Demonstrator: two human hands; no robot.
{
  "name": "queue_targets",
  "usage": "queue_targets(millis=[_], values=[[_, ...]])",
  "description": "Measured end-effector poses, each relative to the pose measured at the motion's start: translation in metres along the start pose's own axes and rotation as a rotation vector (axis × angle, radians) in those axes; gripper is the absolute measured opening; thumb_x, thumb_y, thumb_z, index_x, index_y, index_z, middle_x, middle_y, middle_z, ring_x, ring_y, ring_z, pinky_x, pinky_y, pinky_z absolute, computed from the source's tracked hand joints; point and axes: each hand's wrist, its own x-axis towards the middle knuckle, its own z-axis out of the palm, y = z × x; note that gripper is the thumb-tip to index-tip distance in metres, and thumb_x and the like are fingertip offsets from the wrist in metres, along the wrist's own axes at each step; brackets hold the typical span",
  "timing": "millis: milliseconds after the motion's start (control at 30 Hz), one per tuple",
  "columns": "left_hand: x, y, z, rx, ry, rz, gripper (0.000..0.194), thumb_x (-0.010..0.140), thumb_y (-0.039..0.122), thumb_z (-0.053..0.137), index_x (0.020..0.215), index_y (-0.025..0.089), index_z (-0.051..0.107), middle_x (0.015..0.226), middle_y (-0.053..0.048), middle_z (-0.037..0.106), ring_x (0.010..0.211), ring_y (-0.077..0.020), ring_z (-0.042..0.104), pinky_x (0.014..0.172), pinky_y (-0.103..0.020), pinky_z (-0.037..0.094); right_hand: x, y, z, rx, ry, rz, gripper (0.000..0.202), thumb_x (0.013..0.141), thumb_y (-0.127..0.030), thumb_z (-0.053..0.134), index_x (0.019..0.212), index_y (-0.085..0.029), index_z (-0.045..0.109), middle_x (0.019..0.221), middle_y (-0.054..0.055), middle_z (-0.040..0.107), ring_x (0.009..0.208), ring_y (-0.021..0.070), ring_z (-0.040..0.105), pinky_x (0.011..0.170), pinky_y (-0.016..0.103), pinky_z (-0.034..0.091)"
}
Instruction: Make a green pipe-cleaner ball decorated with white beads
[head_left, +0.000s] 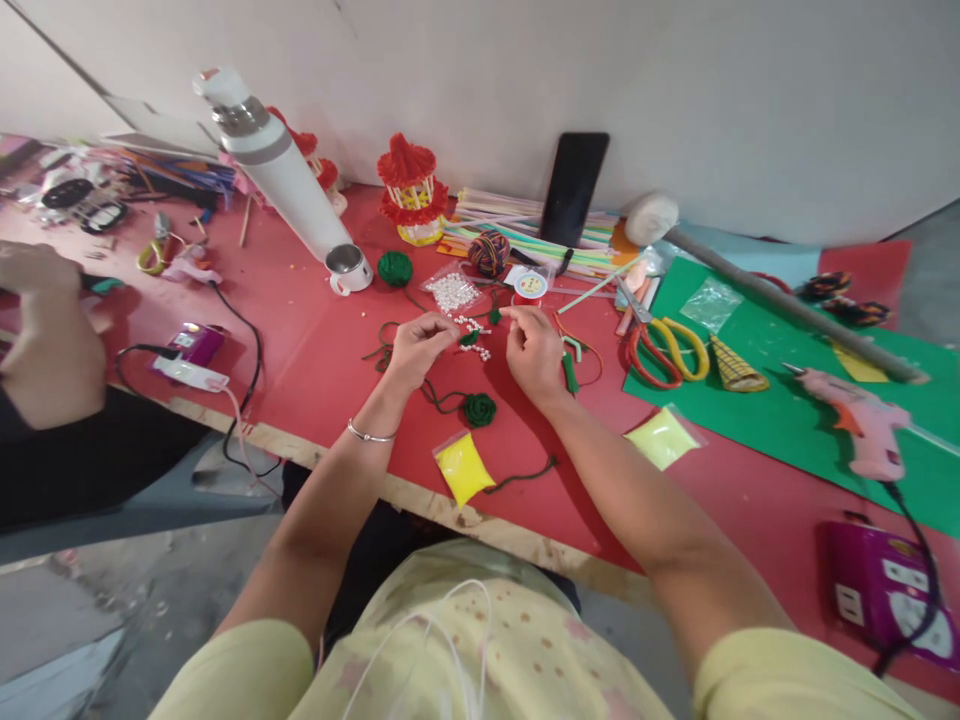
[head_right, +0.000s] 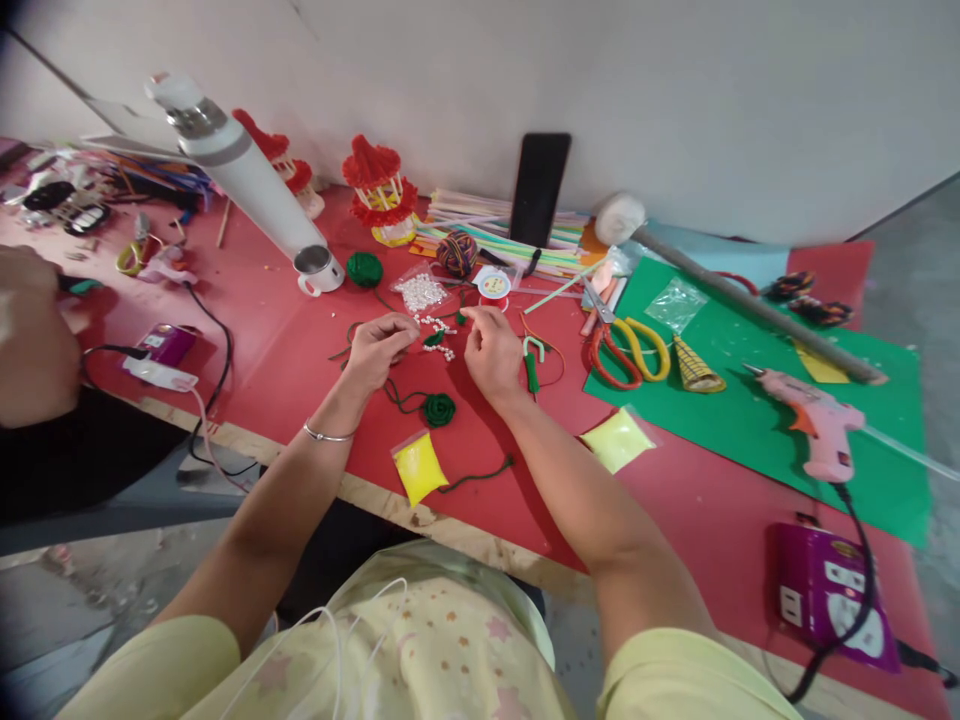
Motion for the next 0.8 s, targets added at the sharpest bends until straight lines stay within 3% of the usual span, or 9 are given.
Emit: queue_targets(millis=[100, 233, 333, 567, 800], values=[[0.000, -0.002, 0.001, -0.079, 0.013, -0.049, 0.018, 0.075, 0.033, 0.076, 0.076, 0.016, 0.073, 0.071, -0.003, 0.070, 0.048, -0.0059, 0.048, 0.045, -0.020, 0.033, 0.002, 0.003, -0.001, -0.095, -0.021, -0.007, 0.033, 0.095, -0.014, 0.047, 0.112, -0.022, 0.075, 0.118, 0.011, 0.071, 0.108, 0.0257, 0.067, 0.094, 0.039, 0.053], [-0.002, 0.002, 0.002, -0.169, -0.015, -0.110, 0.025, 0.076, 0.039, 0.077, 0.079, 0.016, 0.068, 0.077, -0.006, 0.074, 0.058, -0.0111, 0.063, 0.049, -0.020, 0.043, 0.001, 0.003, 0.001, -0.194, -0.147, -0.031, 0.023, 0.093, -0.020, 0.058, 0.107, -0.023, 0.077, 0.109, 0.009, 0.071, 0.099, 0.0251, 0.066, 0.083, 0.037, 0.052], [-0.003, 0.004, 0.003, -0.217, -0.038, -0.129, 0.026, 0.075, 0.039, 0.077, 0.079, 0.017, 0.064, 0.071, -0.004, 0.072, 0.056, -0.0114, 0.064, 0.050, -0.021, 0.047, 0.000, 0.004, 0.002, -0.195, -0.211, -0.066, 0.021, 0.092, -0.020, 0.061, 0.105, -0.024, 0.078, 0.104, 0.007, 0.071, 0.097, 0.0239, 0.066, 0.081, 0.035, 0.050], [-0.001, 0.003, 0.003, -0.331, -0.075, -0.148, 0.023, 0.075, 0.034, 0.076, 0.079, 0.017, 0.061, 0.064, 0.000, 0.066, 0.059, -0.0133, 0.066, 0.052, -0.021, 0.051, 0.000, 0.005, 0.003, -0.222, -0.371, -0.252, 0.038, 0.096, -0.015, 0.055, 0.128, -0.027, 0.072, 0.108, 0.007, 0.068, 0.095, 0.0195, 0.062, 0.078, 0.030, 0.046], [-0.005, 0.013, 0.005, -0.474, -0.192, -0.068, 0.021, 0.079, 0.030, 0.076, 0.077, 0.017, 0.059, 0.065, 0.000, 0.064, 0.058, -0.0135, 0.064, 0.055, -0.024, 0.053, 0.004, 0.008, 0.006, -0.157, -0.378, -0.248, 0.018, 0.098, -0.031, 0.062, 0.105, -0.026, 0.079, 0.119, 0.006, 0.071, 0.103, 0.0201, 0.066, 0.085, 0.031, 0.049]])
